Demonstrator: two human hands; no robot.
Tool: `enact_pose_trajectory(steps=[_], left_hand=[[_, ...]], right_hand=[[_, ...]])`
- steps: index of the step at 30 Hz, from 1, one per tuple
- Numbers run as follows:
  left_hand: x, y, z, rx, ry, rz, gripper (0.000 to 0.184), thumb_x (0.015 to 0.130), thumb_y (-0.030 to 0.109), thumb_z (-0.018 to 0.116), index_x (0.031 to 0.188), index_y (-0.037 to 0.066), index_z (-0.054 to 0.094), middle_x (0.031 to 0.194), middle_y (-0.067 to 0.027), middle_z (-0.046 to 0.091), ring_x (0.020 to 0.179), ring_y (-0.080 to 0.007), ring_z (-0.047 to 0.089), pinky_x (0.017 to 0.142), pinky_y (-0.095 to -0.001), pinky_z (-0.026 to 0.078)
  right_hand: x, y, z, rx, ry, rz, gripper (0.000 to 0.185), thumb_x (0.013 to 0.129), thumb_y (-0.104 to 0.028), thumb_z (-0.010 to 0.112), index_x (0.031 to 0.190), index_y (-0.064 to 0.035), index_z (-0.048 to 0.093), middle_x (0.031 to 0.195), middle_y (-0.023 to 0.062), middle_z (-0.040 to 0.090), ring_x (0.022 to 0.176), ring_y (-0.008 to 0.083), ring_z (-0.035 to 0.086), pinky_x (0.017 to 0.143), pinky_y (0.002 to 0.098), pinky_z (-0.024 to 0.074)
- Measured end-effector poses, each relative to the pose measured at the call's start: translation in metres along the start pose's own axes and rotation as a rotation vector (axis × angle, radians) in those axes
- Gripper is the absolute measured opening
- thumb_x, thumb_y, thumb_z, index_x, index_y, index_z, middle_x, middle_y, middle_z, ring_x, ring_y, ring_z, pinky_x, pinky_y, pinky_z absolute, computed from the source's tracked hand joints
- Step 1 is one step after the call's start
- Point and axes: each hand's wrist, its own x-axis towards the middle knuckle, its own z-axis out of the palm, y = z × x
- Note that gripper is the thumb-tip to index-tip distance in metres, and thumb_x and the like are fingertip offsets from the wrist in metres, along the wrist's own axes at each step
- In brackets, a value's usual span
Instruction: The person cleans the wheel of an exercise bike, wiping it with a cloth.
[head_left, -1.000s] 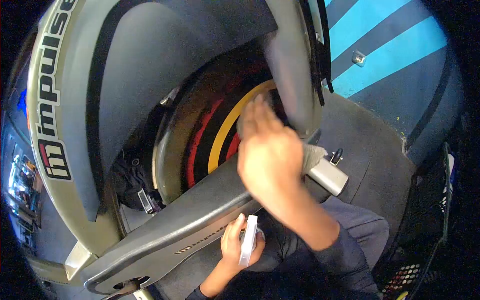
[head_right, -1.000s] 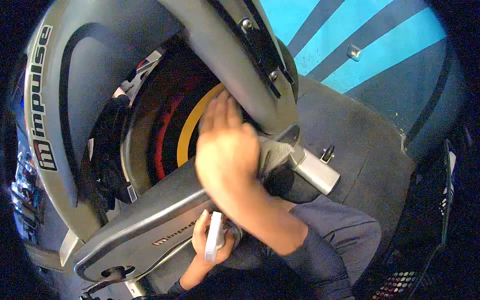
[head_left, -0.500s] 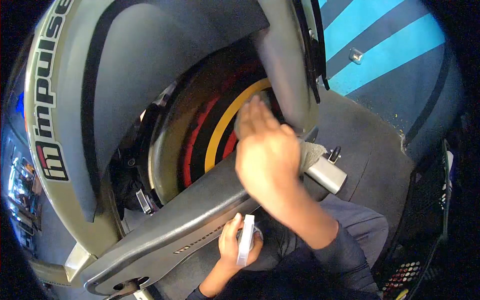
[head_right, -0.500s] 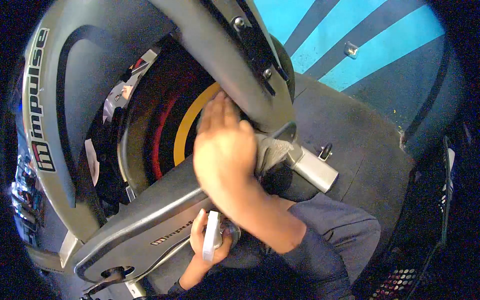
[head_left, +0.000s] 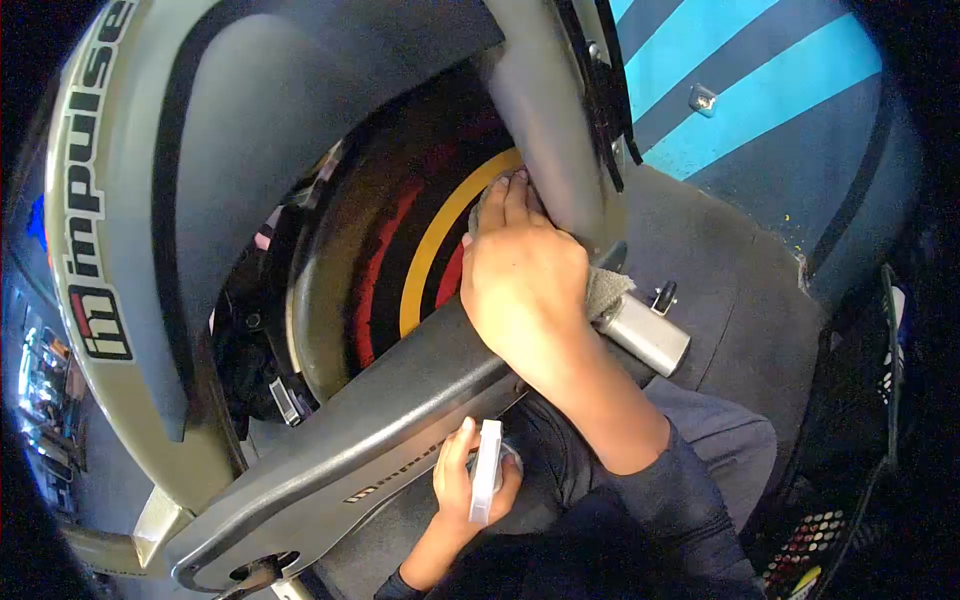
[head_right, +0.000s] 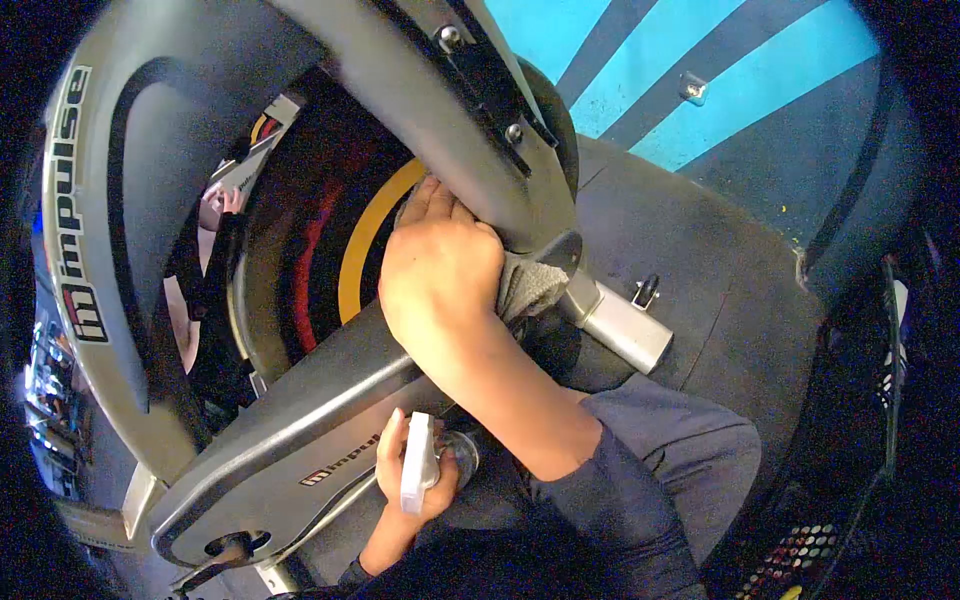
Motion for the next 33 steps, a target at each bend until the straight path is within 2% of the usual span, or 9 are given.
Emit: enact_pose_trajectory(steps=[3, 7, 12, 15, 17, 19, 21, 25, 33], left_hand=[[0.007, 0.004, -0.002, -0.001, 0.04, 0.036, 0.068, 0.063, 0.001, 0.067, 0.122, -0.01, 0.036, 0.084, -0.0194, 0.058, 0.067, -0.0305, 0.058, 0.061, -0.0369, 0.049], [0.001, 0.0, -0.002, -0.083, -0.006, -0.048, 0.055, 0.065, 0.006, 0.071, 0.109, -0.008, 0.042, 0.088, -0.0209, 0.058, 0.067, -0.0332, 0.058, 0.062, -0.0389, 0.049], [0.003, 0.0, -0.002, -0.068, 0.03, 0.024, 0.063, 0.064, 0.002, 0.069, 0.118, -0.009, 0.038, 0.086, -0.0206, 0.058, 0.066, -0.0309, 0.057, 0.06, -0.0374, 0.049], [0.002, -0.001, 0.0, -0.044, 0.035, 0.043, 0.07, 0.063, -0.001, 0.066, 0.125, -0.01, 0.033, 0.083, -0.0192, 0.058, 0.066, -0.0286, 0.057, 0.058, -0.0354, 0.048], [-0.002, -0.002, 0.0, -0.051, -0.004, -0.016, 0.074, 0.063, 0.001, 0.067, 0.127, -0.006, 0.03, 0.088, -0.0165, 0.061, 0.072, -0.0267, 0.061, 0.065, -0.0345, 0.05], [-0.004, -0.001, 0.0, -0.058, -0.022, -0.052, 0.076, 0.063, 0.002, 0.069, 0.128, -0.004, 0.029, 0.091, -0.0151, 0.063, 0.077, -0.0256, 0.062, 0.069, -0.0344, 0.05], [0.001, 0.0, 0.0, -0.053, 0.035, 0.013, 0.071, 0.062, -0.001, 0.067, 0.125, -0.008, 0.034, 0.083, -0.0173, 0.058, 0.068, -0.029, 0.057, 0.062, -0.0359, 0.049], [0.004, 0.003, -0.004, -0.039, 0.004, -0.01, 0.071, 0.062, -0.002, 0.067, 0.125, -0.008, 0.035, 0.084, -0.0167, 0.058, 0.069, -0.0297, 0.058, 0.062, -0.0363, 0.049], [-0.002, -0.002, -0.001, -0.046, -0.007, -0.022, 0.075, 0.061, 0.002, 0.07, 0.126, -0.007, 0.032, 0.089, -0.0172, 0.061, 0.076, -0.0273, 0.061, 0.067, -0.0351, 0.05]], right_hand=[[-0.007, -0.013, -0.028, 0.166, -0.187, -0.041, 0.046, 0.075, -0.013, 0.056, 0.111, 0.0139, 0.05, 0.108, 0.0323, 0.055, 0.093, 0.0337, 0.062, 0.073, 0.0356, 0.0523], [-0.016, -0.035, -0.04, 0.216, -0.181, -0.131, 0.045, 0.075, -0.014, 0.054, 0.109, 0.0148, 0.051, 0.108, 0.0343, 0.054, 0.091, 0.0346, 0.062, 0.071, 0.0349, 0.0529], [-0.007, -0.027, -0.038, 0.308, -0.237, -0.036, 0.044, 0.077, -0.014, 0.052, 0.109, 0.0159, 0.05, 0.111, 0.0372, 0.05, 0.091, 0.0381, 0.061, 0.077, 0.0369, 0.0521], [-0.003, -0.012, -0.014, 0.173, -0.109, 0.006, 0.047, 0.078, -0.014, 0.052, 0.114, 0.0153, 0.048, 0.115, 0.0346, 0.05, 0.098, 0.036, 0.059, 0.08, 0.0361, 0.051], [0.0, -0.005, -0.006, 0.163, -0.126, 0.044, 0.047, 0.078, -0.015, 0.052, 0.115, 0.0143, 0.048, 0.117, 0.0322, 0.05, 0.103, 0.0343, 0.057, 0.084, 0.0359, 0.0488], [0.0, -0.003, -0.011, 0.208, -0.13, 0.041, 0.048, 0.076, -0.014, 0.054, 0.115, 0.0131, 0.049, 0.118, 0.0316, 0.05, 0.107, 0.0335, 0.055, 0.083, 0.0356, 0.0492], [-0.005, -0.01, -0.018, 0.17, -0.122, -0.03, 0.048, 0.074, -0.014, 0.055, 0.114, 0.0126, 0.05, 0.118, 0.0312, 0.05, 0.108, 0.0331, 0.055, 0.082, 0.0352, 0.0495], [-0.014, -0.028, -0.028, 0.146, -0.095, -0.136, 0.049, 0.071, -0.014, 0.056, 0.111, 0.0122, 0.052, 0.119, 0.0298, 0.051, 0.111, 0.0312, 0.053, 0.075, 0.0341, 0.0498], [-0.003, -0.01, -0.015, 0.134, -0.028, -0.096, 0.047, 0.071, -0.013, 0.057, 0.111, 0.0117, 0.053, 0.116, 0.0268, 0.053, 0.107, 0.031, 0.055, 0.077, 0.0343, 0.0507]])
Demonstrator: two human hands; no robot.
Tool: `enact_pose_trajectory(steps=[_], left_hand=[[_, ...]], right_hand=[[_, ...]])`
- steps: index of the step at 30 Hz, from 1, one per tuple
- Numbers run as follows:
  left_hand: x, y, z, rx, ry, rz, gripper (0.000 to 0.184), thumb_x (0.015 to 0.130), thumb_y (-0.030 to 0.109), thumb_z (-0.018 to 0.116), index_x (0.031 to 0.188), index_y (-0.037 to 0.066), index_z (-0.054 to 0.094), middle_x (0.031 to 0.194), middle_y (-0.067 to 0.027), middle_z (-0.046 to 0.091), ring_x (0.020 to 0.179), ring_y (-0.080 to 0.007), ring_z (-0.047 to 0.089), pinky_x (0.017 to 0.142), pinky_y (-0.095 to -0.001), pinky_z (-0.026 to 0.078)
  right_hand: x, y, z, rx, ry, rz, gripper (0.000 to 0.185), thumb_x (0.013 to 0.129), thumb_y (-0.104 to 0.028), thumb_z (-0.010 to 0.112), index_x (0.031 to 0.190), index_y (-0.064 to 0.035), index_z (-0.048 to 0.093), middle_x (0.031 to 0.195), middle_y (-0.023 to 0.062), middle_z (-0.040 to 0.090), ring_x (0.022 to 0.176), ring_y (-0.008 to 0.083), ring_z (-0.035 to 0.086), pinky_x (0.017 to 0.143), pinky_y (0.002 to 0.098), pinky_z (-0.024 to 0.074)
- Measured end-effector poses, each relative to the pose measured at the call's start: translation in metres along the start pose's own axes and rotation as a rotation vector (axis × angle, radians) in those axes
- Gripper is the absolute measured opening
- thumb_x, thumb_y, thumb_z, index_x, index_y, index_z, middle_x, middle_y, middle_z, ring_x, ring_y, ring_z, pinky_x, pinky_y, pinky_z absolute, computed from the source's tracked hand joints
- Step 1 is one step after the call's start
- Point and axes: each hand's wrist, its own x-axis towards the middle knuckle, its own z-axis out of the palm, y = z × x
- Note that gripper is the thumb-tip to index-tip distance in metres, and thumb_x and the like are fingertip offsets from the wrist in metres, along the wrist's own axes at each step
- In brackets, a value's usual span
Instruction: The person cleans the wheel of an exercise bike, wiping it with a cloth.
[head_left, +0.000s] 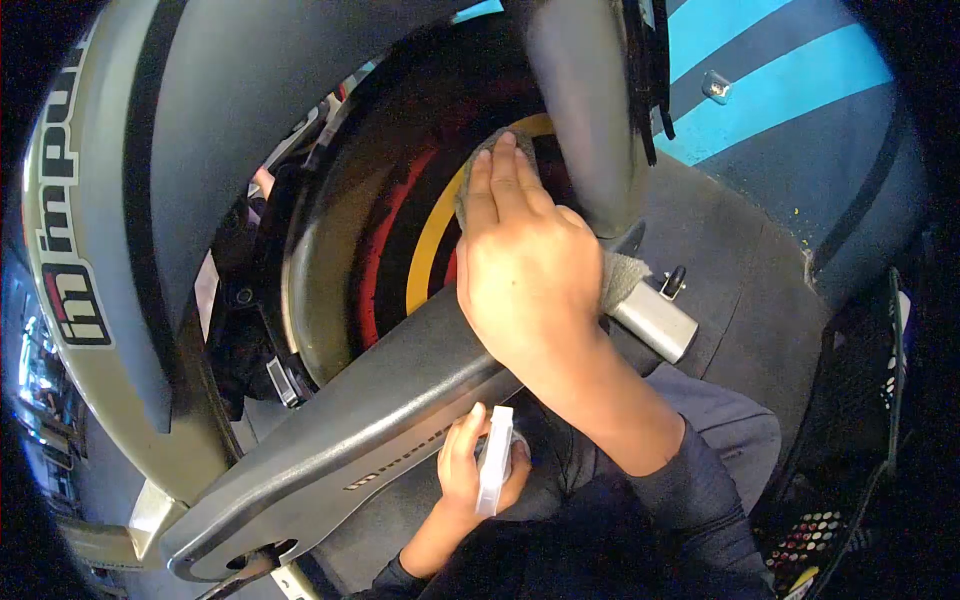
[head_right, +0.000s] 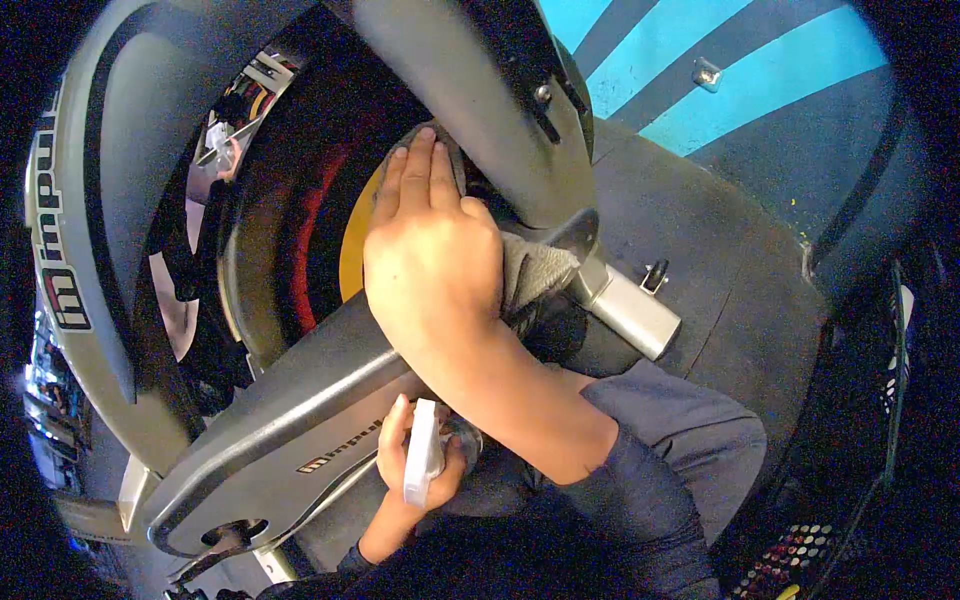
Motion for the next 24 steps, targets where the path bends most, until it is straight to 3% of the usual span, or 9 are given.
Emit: enact_pose_trajectory(steps=[2, 6, 11, 19, 24], left_hand=[[0.0, 0.001, 0.0, 0.019, -0.021, -0.021, 0.076, 0.062, 0.006, 0.071, 0.126, -0.005, 0.032, 0.094, -0.0175, 0.062, 0.08, -0.027, 0.063, 0.071, -0.0353, 0.05], [0.011, 0.006, 0.0, 0.048, 0.043, 0.049, 0.069, 0.062, -0.002, 0.067, 0.123, -0.01, 0.036, 0.083, -0.0165, 0.058, 0.069, -0.0286, 0.059, 0.062, -0.035, 0.05], [0.006, 0.003, -0.001, -0.001, 0.028, 0.033, 0.068, 0.062, -0.001, 0.067, 0.122, -0.01, 0.037, 0.083, -0.0173, 0.059, 0.071, -0.0289, 0.06, 0.064, -0.0354, 0.05], [0.01, 0.005, 0.0, -0.021, 0.029, 0.031, 0.068, 0.061, -0.002, 0.068, 0.121, -0.01, 0.038, 0.081, -0.0161, 0.058, 0.067, -0.0278, 0.058, 0.061, -0.0351, 0.049], [0.007, 0.0, 0.001, -0.018, 0.049, 0.06, 0.068, 0.061, -0.002, 0.067, 0.122, -0.01, 0.038, 0.08, -0.0162, 0.058, 0.067, -0.0282, 0.058, 0.061, -0.0347, 0.049]], right_hand=[[-0.002, -0.003, -0.004, -0.018, -0.01, -0.022, 0.048, 0.07, -0.014, 0.057, 0.11, 0.0111, 0.053, 0.116, 0.0266, 0.053, 0.107, 0.0298, 0.056, 0.075, 0.0334, 0.0507], [-0.007, -0.014, -0.008, 0.004, -0.023, -0.077, 0.046, 0.069, -0.014, 0.057, 0.107, 0.0111, 0.056, 0.114, 0.0268, 0.055, 0.106, 0.0298, 0.057, 0.071, 0.0306, 0.0501], [0.008, 0.01, 0.006, 0.018, 0.04, 0.042, 0.043, 0.072, -0.011, 0.055, 0.108, 0.012, 0.054, 0.114, 0.0271, 0.055, 0.102, 0.03, 0.058, 0.08, 0.0357, 0.0506], [-0.008, -0.017, -0.013, 0.093, -0.102, -0.055, 0.048, 0.07, -0.012, 0.055, 0.112, 0.0112, 0.053, 0.118, 0.0278, 0.052, 0.109, 0.0315, 0.055, 0.079, 0.0358, 0.0498], [0.01, 0.011, -0.002, 0.076, 0.024, 0.002, 0.043, 0.071, -0.011, 0.056, 0.109, 0.0113, 0.055, 0.115, 0.0269, 0.055, 0.105, 0.0332, 0.057, 0.082, 0.0354, 0.0496]])
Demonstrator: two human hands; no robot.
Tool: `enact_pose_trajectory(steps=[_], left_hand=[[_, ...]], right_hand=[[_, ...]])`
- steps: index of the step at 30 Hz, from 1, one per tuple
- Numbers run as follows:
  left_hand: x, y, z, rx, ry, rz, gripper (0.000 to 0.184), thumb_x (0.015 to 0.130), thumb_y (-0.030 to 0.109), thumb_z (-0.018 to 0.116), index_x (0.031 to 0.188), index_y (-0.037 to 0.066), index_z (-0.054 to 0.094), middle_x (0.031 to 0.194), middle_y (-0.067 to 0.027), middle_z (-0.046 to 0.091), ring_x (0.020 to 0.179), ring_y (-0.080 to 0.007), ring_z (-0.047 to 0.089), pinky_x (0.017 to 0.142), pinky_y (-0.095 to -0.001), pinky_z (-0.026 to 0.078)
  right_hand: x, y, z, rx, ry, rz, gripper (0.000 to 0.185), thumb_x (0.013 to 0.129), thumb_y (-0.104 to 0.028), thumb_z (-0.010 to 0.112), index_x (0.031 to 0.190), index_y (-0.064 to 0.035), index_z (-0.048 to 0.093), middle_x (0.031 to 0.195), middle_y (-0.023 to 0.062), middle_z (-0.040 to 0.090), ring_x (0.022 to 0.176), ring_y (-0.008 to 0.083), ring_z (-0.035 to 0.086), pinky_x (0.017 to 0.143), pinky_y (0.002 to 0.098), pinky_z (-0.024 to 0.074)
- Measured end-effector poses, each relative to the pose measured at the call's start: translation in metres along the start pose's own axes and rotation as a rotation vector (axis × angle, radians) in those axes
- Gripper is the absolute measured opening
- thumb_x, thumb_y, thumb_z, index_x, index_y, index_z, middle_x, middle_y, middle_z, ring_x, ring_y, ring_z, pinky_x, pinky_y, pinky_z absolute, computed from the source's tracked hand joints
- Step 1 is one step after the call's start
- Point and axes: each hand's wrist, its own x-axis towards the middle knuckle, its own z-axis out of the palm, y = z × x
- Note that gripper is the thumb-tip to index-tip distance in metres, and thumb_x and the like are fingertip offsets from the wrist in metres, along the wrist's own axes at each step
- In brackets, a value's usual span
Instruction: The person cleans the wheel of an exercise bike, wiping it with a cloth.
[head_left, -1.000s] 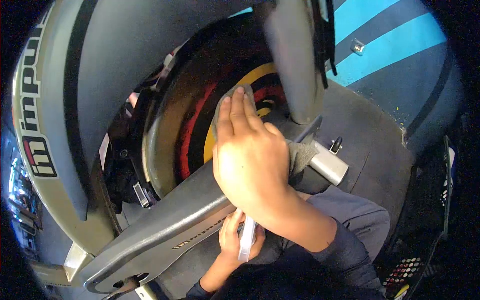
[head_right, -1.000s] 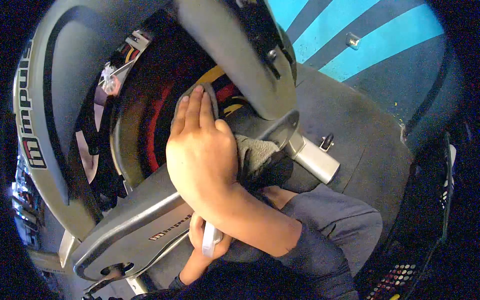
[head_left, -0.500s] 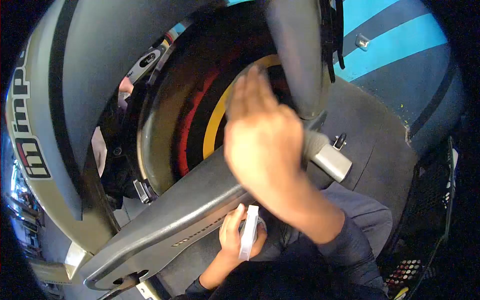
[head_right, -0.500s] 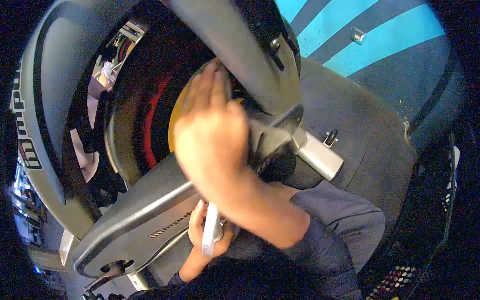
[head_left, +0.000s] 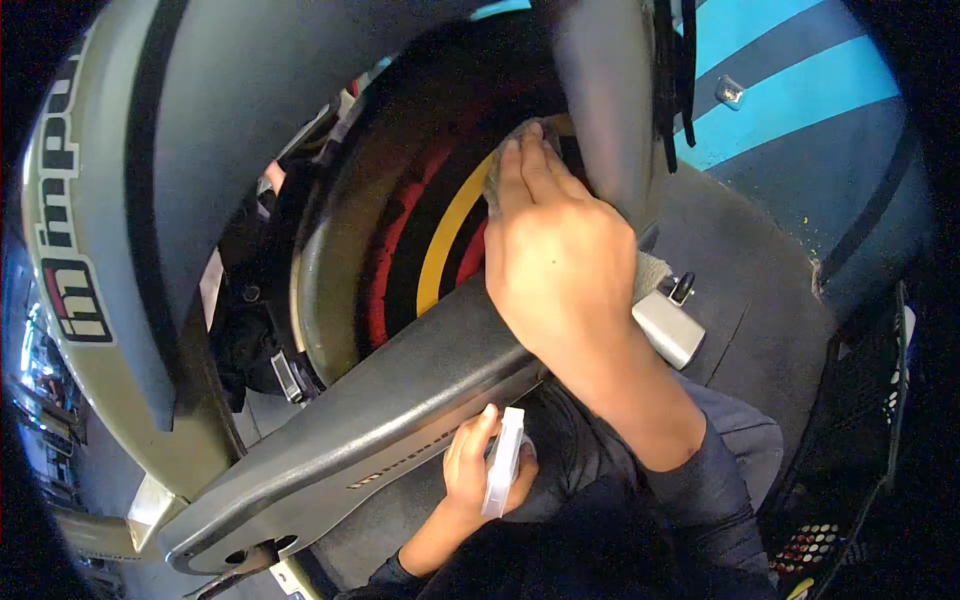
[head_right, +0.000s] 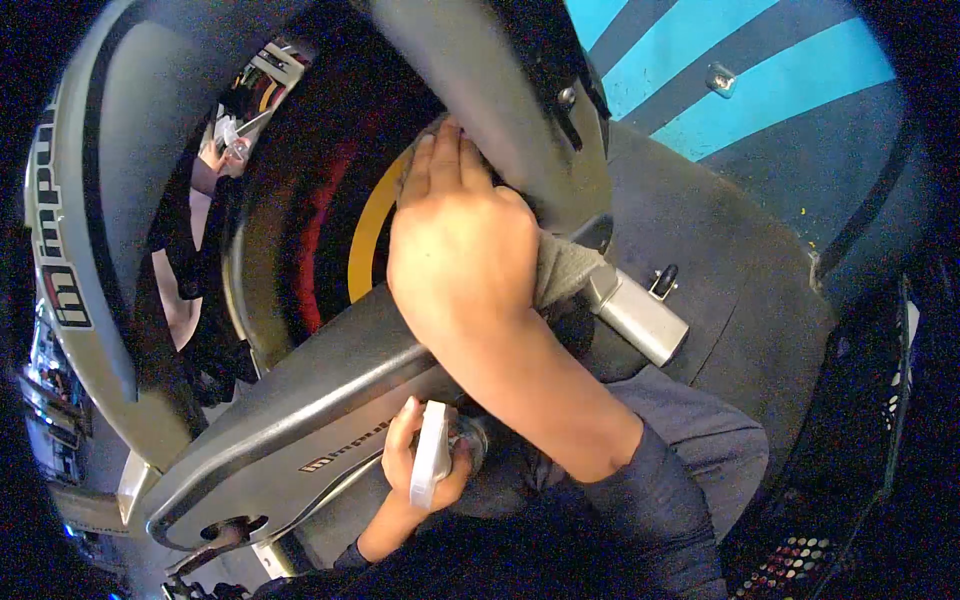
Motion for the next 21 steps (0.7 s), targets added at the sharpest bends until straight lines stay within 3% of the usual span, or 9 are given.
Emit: enact_pose_trajectory(steps=[6, 14, 18, 21], left_hand=[[0.006, 0.005, -0.001, 0.025, -0.003, 0.006, 0.068, 0.061, -0.002, 0.067, 0.122, -0.009, 0.038, 0.08, -0.0167, 0.057, 0.068, -0.029, 0.059, 0.061, -0.036, 0.05], [-0.004, 0.001, 0.001, -0.034, -0.005, -0.041, 0.066, 0.061, -0.002, 0.068, 0.12, -0.01, 0.04, 0.082, -0.0175, 0.057, 0.068, -0.0299, 0.059, 0.063, -0.0366, 0.05], [0.003, 0.005, -0.003, 0.021, -0.028, -0.03, 0.066, 0.061, -0.001, 0.068, 0.121, -0.01, 0.039, 0.082, -0.0174, 0.057, 0.069, -0.03, 0.058, 0.062, -0.0363, 0.049], [0.006, 0.005, -0.002, 0.036, -0.041, -0.031, 0.066, 0.062, -0.001, 0.068, 0.121, -0.01, 0.038, 0.082, -0.0174, 0.058, 0.069, -0.0302, 0.059, 0.062, -0.0364, 0.049]], right_hand=[[-0.017, -0.026, -0.008, -0.071, -0.057, -0.099, 0.043, 0.07, -0.013, 0.053, 0.106, 0.0098, 0.057, 0.114, 0.0262, 0.055, 0.108, 0.0296, 0.056, 0.074, 0.033, 0.0509], [0.0, 0.002, 0.0, -0.063, -0.048, 0.037, 0.044, 0.071, -0.009, 0.055, 0.11, 0.0104, 0.055, 0.115, 0.0256, 0.055, 0.1, 0.0301, 0.059, 0.079, 0.0345, 0.0509], [-0.018, -0.026, -0.012, -0.096, -0.062, -0.118, 0.043, 0.071, -0.012, 0.054, 0.107, 0.0108, 0.057, 0.113, 0.0268, 0.056, 0.103, 0.0288, 0.059, 0.071, 0.0333, 0.0512], [-0.017, -0.024, -0.008, 0.027, -0.091, -0.101, 0.043, 0.071, -0.013, 0.054, 0.106, 0.0108, 0.057, 0.114, 0.0266, 0.055, 0.104, 0.0293, 0.058, 0.072, 0.0335, 0.0513]])
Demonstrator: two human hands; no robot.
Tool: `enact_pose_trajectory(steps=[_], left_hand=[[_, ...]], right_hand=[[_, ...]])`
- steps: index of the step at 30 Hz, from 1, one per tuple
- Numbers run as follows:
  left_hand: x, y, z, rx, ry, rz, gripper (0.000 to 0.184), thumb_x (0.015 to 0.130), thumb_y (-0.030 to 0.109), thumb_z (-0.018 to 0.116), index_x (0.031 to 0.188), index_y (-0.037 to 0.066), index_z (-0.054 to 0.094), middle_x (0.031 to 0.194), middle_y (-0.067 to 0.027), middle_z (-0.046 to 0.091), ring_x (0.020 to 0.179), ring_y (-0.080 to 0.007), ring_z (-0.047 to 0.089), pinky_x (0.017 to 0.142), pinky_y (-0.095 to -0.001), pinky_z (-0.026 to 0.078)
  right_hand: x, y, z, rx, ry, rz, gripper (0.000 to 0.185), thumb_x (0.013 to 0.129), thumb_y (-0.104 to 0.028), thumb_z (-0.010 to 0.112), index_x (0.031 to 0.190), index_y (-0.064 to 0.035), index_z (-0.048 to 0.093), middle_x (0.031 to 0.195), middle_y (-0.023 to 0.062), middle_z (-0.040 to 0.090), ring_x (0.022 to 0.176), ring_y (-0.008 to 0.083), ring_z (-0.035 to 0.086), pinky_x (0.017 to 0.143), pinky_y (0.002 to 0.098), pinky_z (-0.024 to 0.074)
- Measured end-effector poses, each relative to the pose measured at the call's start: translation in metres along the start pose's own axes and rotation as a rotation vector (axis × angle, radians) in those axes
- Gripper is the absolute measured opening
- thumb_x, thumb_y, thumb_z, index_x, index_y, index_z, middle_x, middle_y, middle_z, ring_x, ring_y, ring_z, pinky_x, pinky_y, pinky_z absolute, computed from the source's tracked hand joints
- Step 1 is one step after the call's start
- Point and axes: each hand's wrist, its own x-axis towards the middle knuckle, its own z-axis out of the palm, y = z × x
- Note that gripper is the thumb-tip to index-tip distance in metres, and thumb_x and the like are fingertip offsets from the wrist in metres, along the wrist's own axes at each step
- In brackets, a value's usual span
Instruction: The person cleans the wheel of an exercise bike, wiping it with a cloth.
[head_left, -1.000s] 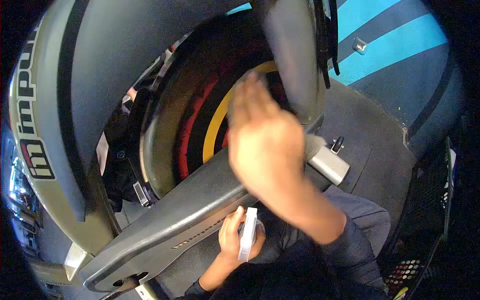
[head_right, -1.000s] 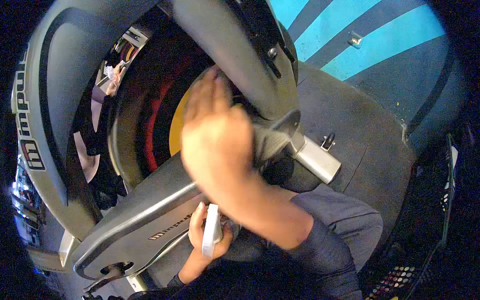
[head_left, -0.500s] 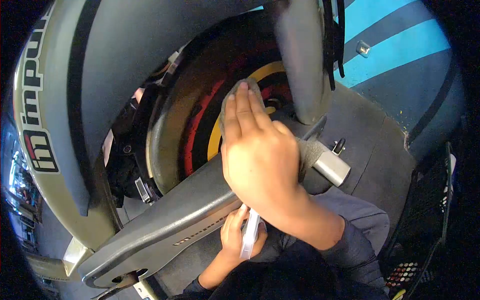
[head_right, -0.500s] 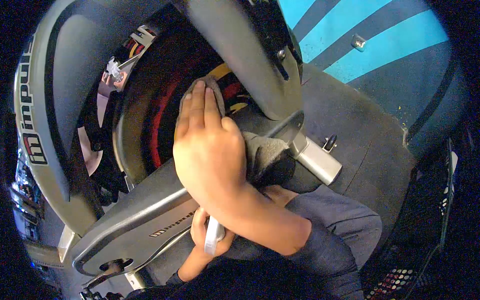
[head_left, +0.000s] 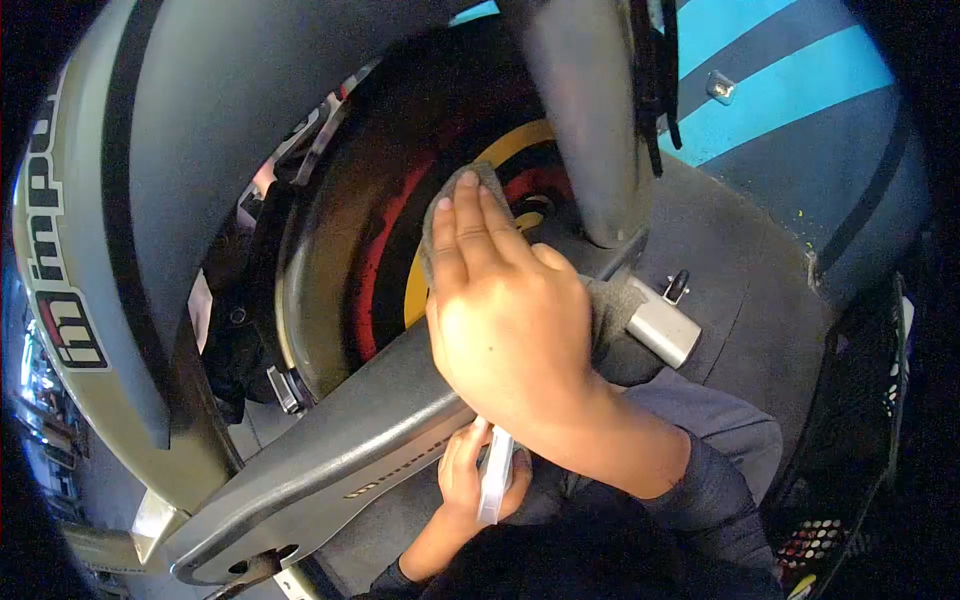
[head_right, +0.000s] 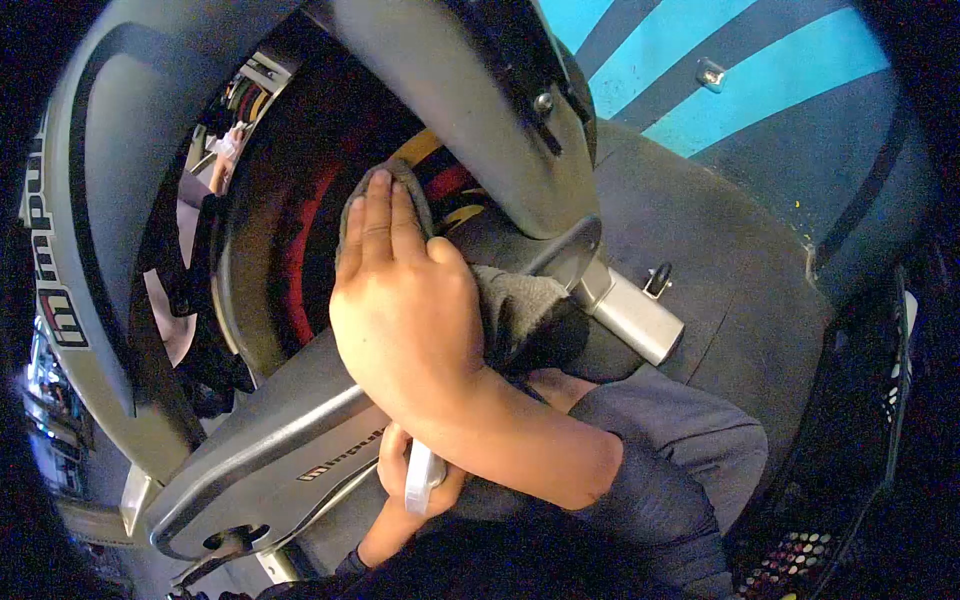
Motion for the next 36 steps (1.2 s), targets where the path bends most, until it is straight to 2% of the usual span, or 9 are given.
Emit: enact_pose_trajectory(steps=[5, 7, 11, 17, 19, 23, 26, 31, 36], left_hand=[[-0.008, -0.004, 0.002, -0.046, 0.008, -0.007, 0.065, 0.063, -0.002, 0.067, 0.121, -0.011, 0.038, 0.083, -0.0183, 0.058, 0.069, -0.0306, 0.059, 0.063, -0.0366, 0.049], [-0.011, -0.004, 0.003, -0.036, -0.025, -0.053, 0.074, 0.063, 0.004, 0.069, 0.126, -0.006, 0.032, 0.09, -0.0176, 0.06, 0.077, -0.0269, 0.06, 0.068, -0.0355, 0.049], [-0.003, 0.001, 0.001, -0.004, 0.009, -0.018, 0.069, 0.061, -0.001, 0.067, 0.123, -0.007, 0.038, 0.087, -0.0193, 0.058, 0.071, -0.0307, 0.058, 0.063, -0.0367, 0.049], [-0.006, 0.001, 0.002, -0.004, 0.047, -0.018, 0.069, 0.061, -0.001, 0.067, 0.124, -0.006, 0.038, 0.086, -0.0178, 0.058, 0.071, -0.0297, 0.058, 0.064, -0.0365, 0.048], [-0.01, -0.001, 0.001, 0.017, -0.023, -0.044, 0.073, 0.063, 0.003, 0.068, 0.126, -0.005, 0.033, 0.098, -0.0167, 0.058, 0.081, -0.0261, 0.059, 0.073, -0.0354, 0.047], [-0.005, 0.001, 0.002, 0.016, 0.005, -0.02, 0.07, 0.062, 0.0, 0.067, 0.124, -0.005, 0.036, 0.087, -0.0177, 0.058, 0.072, -0.029, 0.058, 0.065, -0.0361, 0.048], [-0.001, 0.002, 0.001, 0.001, 0.007, -0.004, 0.069, 0.061, 0.0, 0.068, 0.123, -0.006, 0.038, 0.084, -0.0182, 0.058, 0.069, -0.0304, 0.057, 0.062, -0.0364, 0.048], [-0.006, 0.001, 0.0, 0.003, 0.017, -0.012, 0.066, 0.062, 0.0, 0.067, 0.122, -0.007, 0.038, 0.085, -0.0185, 0.058, 0.069, -0.0304, 0.058, 0.062, -0.0365, 0.048], [-0.011, -0.002, 0.002, -0.004, 0.014, -0.051, 0.068, 0.062, 0.003, 0.067, 0.123, -0.003, 0.038, 0.093, -0.0194, 0.06, 0.076, -0.0257, 0.06, 0.069, -0.0356, 0.049]], right_hand=[[0.01, 0.033, 0.013, -0.121, 0.032, 0.13, 0.048, 0.067, -0.011, 0.059, 0.11, 0.0105, 0.054, 0.116, 0.0259, 0.054, 0.104, 0.0303, 0.057, 0.077, 0.0341, 0.0511], [0.008, 0.029, 0.006, -0.072, -0.004, 0.149, 0.046, 0.069, -0.011, 0.058, 0.11, 0.01, 0.055, 0.118, 0.025, 0.054, 0.107, 0.0294, 0.056, 0.079, 0.0343, 0.0507], [-0.004, -0.001, -0.005, -0.078, -0.009, -0.02, 0.044, 0.071, -0.012, 0.054, 0.11, 0.0085, 0.056, 0.117, 0.0257, 0.055, 0.108, 0.0273, 0.056, 0.068, 0.0308, 0.0483], [0.004, 0.013, -0.001, 0.018, 0.009, 0.062, 0.045, 0.07, -0.012, 0.058, 0.108, 0.0095, 0.056, 0.113, 0.025, 0.057, 0.102, 0.0286, 0.059, 0.078, 0.0332, 0.0499], [0.01, 0.025, -0.002, 0.087, 0.029, 0.115, 0.045, 0.07, -0.013, 0.059, 0.109, 0.0105, 0.055, 0.112, 0.0256, 0.056, 0.101, 0.0301, 0.059, 0.083, 0.0333, 0.0493], [0.003, 0.017, -0.004, 0.004, 0.009, 0.064, 0.042, 0.072, -0.012, 0.057, 0.108, 0.0097, 0.055, 0.114, 0.0251, 0.056, 0.103, 0.0301, 0.058, 0.081, 0.0332, 0.0495], [-0.008, -0.001, -0.011, 0.098, -0.042, -0.013, 0.043, 0.073, -0.012, 0.053, 0.111, 0.0076, 0.054, 0.12, 0.0245, 0.052, 0.11, 0.0294, 0.054, 0.079, 0.0358, 0.0486], [0.001, 0.02, -0.004, 0.141, 0.008, 0.096, 0.046, 0.073, -0.01, 0.055, 0.117, 0.0058, 0.051, 0.124, 0.0233, 0.049, 0.109, 0.0308, 0.053, 0.089, 0.0356, 0.0458], [0.006, 0.028, 0.0, 0.12, 0.035, 0.146, 0.049, 0.071, -0.009, 0.058, 0.116, 0.0075, 0.051, 0.123, 0.021, 0.051, 0.107, 0.031, 0.052, 0.087, 0.0332, 0.0466]])
